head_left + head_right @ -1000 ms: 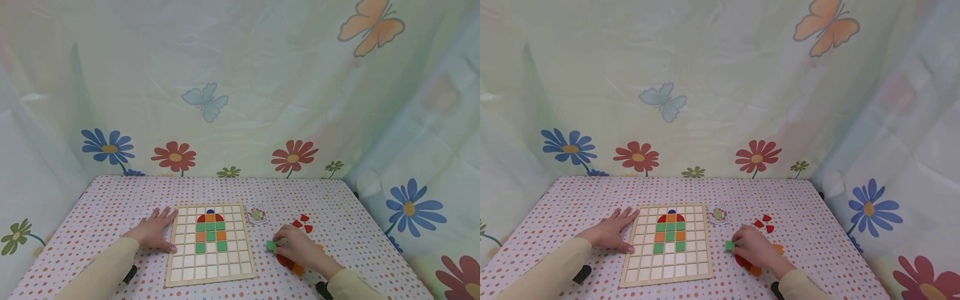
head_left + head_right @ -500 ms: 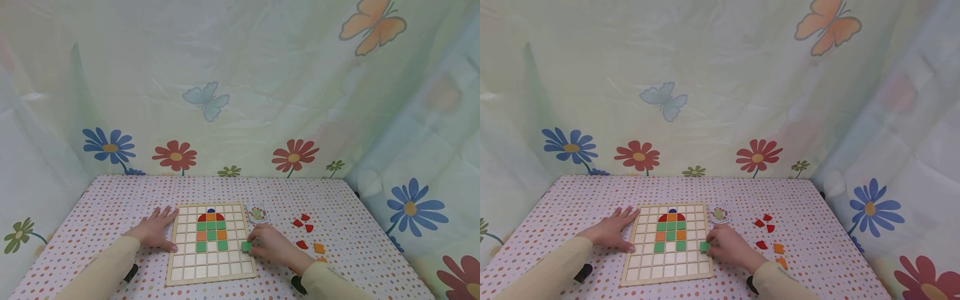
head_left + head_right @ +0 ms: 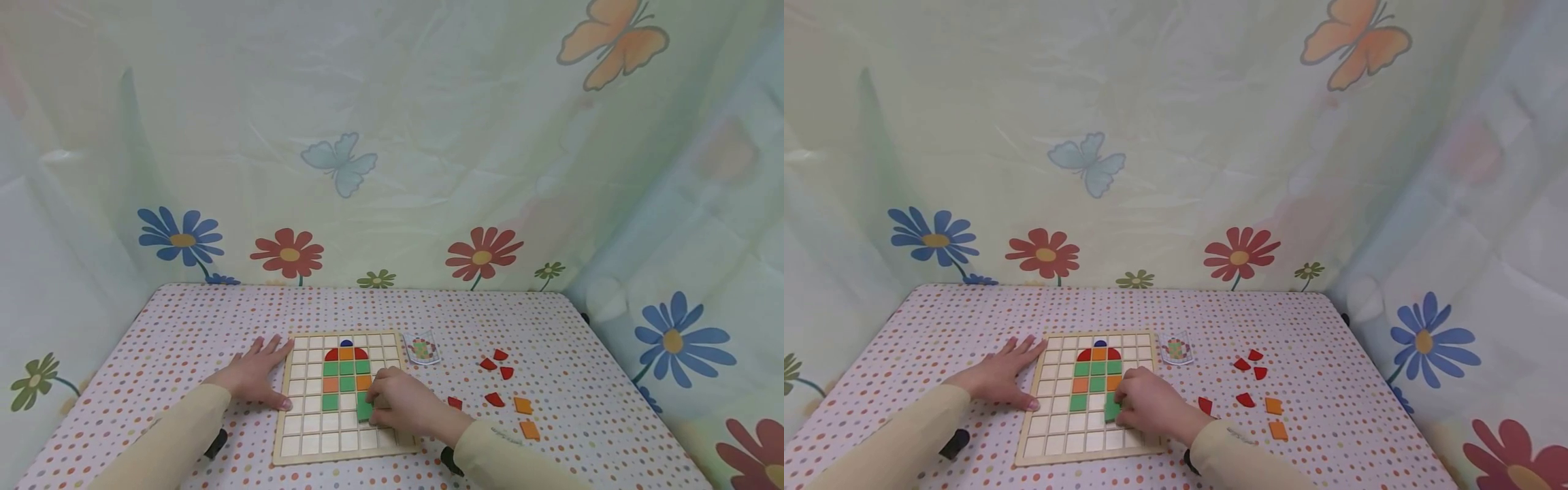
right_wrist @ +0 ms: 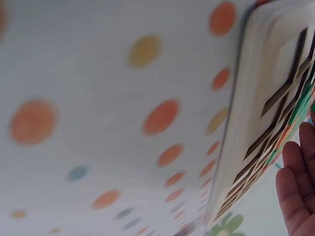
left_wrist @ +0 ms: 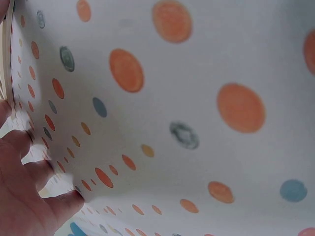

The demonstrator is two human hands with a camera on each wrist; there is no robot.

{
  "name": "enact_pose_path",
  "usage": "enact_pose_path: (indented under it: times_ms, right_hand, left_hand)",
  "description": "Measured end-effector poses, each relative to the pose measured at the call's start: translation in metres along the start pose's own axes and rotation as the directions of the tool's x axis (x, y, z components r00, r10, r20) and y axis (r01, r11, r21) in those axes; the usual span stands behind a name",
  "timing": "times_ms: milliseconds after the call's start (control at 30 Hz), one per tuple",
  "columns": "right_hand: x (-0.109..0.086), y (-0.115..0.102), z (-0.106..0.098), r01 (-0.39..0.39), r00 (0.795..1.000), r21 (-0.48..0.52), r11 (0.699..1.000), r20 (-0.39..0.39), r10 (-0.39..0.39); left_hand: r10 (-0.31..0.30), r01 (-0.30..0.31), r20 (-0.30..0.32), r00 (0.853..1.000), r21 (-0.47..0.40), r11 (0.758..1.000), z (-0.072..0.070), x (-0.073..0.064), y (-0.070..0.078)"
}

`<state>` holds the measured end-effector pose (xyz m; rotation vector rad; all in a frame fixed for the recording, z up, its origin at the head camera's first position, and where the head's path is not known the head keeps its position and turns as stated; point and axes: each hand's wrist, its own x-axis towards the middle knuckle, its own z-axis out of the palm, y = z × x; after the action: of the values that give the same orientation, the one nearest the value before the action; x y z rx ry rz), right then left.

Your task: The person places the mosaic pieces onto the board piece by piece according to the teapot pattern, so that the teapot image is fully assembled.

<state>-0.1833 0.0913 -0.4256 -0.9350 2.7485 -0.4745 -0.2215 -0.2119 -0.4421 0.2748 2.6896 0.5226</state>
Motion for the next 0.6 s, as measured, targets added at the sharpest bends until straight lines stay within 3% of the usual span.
enact_pose_path:
  times_ms: [367,600]
  right_hand:
    - [0.011,-0.022,0.011,0.026,1.0,-0.203,0.979,-0.009,-0.028]
    - [0.014,-0.027,0.014,0.042,0.999,-0.241,0.97,-0.011,-0.046]
  left_hand:
    - [-0.005,0.005,0.003,1.0,-0.005,1.0,-0.001,0.0,0.001]
    - [-0.008,0.008,0.001,1.0,-0.01,1.0,-0.001,-0.001,0.002]
